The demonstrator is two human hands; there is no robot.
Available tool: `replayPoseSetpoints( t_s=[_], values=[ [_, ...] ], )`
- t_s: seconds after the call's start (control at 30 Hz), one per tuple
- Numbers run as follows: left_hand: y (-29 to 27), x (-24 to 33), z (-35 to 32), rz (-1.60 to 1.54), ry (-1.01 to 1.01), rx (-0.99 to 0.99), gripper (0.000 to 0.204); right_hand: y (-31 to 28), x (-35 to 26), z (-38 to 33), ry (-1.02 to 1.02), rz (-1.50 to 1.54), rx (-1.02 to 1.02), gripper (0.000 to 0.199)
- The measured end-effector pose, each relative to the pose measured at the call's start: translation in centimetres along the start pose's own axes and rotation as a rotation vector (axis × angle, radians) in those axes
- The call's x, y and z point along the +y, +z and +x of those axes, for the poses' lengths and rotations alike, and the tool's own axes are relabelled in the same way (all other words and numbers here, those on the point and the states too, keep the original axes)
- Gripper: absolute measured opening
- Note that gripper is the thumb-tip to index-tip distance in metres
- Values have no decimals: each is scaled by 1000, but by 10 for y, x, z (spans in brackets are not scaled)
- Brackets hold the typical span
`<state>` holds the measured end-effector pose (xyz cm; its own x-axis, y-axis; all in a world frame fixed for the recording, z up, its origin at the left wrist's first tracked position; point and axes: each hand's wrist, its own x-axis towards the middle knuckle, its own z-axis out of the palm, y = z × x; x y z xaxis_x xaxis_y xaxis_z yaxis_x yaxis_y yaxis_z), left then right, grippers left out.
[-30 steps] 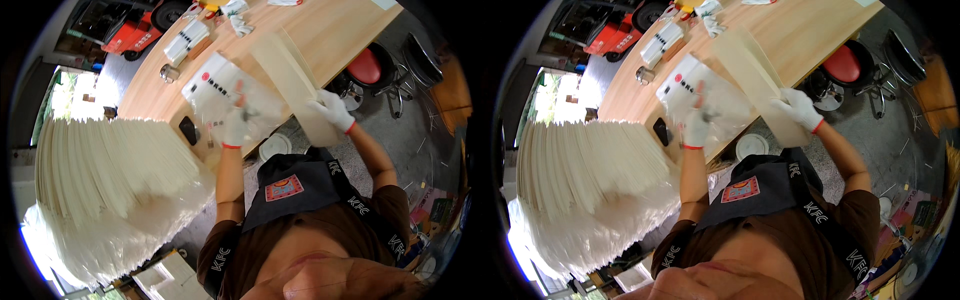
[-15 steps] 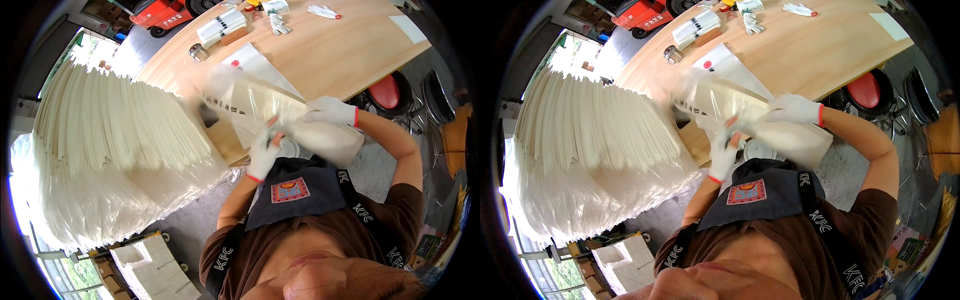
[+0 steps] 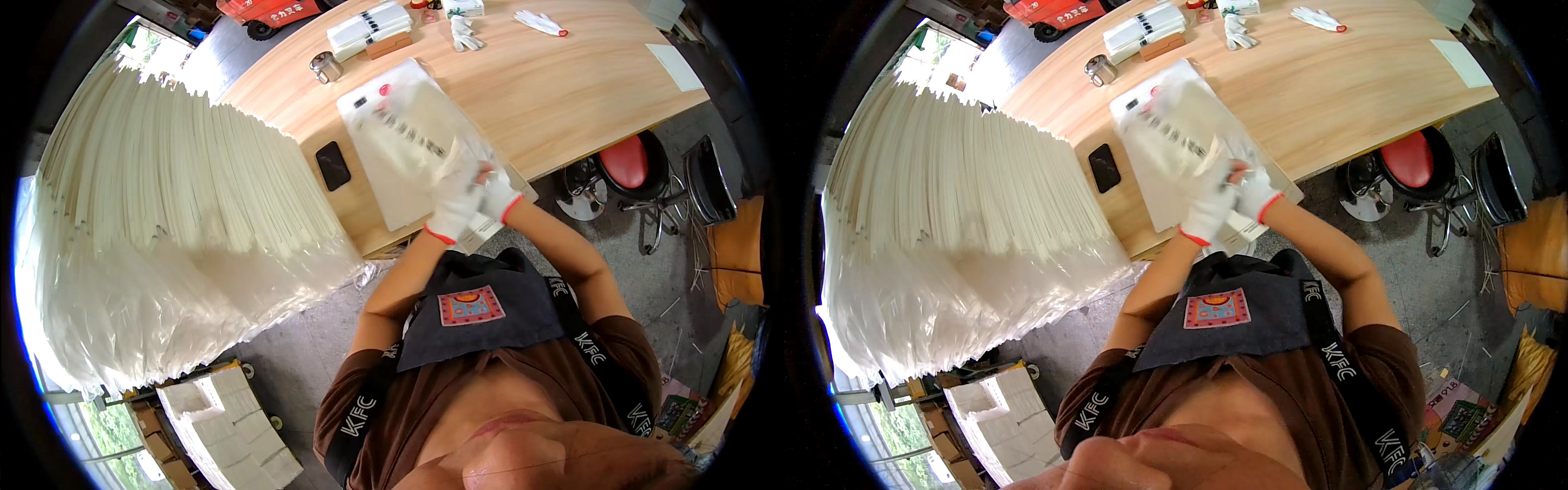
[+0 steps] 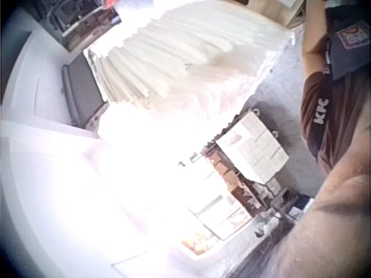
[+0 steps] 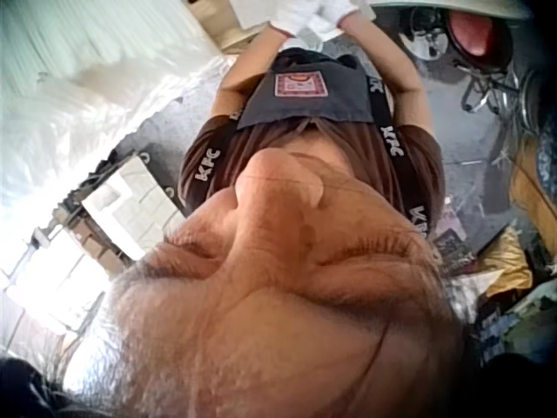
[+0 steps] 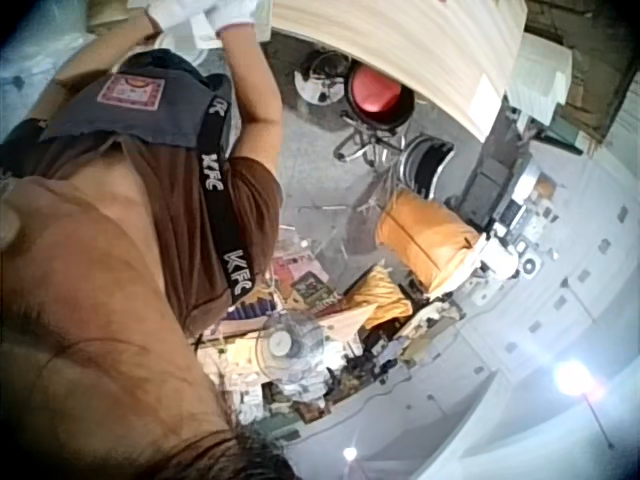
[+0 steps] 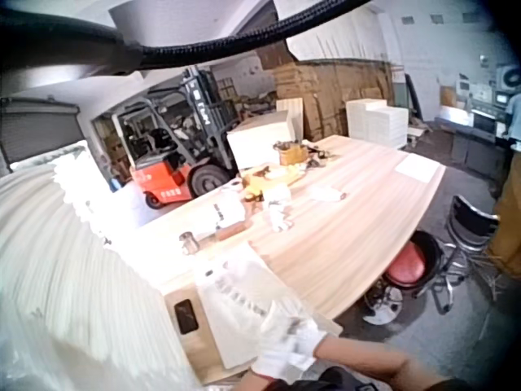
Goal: The person repeatedly picks up white rectangular sheets from a stack and places them into a clear plastic bag on the table. The person handles the sheets one at a time and continues filling the bag.
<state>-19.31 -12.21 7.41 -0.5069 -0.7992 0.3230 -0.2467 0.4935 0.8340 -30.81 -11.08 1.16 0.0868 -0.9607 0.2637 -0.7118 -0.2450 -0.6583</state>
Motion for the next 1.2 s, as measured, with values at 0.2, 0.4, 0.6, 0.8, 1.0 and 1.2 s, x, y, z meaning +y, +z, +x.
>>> replayPoseSetpoints(
  t_s=[0.2,0.4,0.6,0.8,1.0,1.2],
  values=[
    [-17,-32,-62,139,92,-102,13,-39,-36,-56,-2,-514,274,36],
    [-64,-98,-116,664,-110,136,11,-32,19,-41,387,-713,-180,19],
    [-79,-57,-192,548,-49,136,13,-69,-47,-120,200,-696,-424,15],
    [-74,-45,-182,425,-172,107,11,-53,-26,-146,25,-721,-332,20],
    [-72,-80,-226,449,-253,-71,17,-64,-14,-152,334,-598,-725,20],
    [-70,-97,-185,-620,-1235,309,23,-40,75,-136,691,294,-184,36]
  ],
)
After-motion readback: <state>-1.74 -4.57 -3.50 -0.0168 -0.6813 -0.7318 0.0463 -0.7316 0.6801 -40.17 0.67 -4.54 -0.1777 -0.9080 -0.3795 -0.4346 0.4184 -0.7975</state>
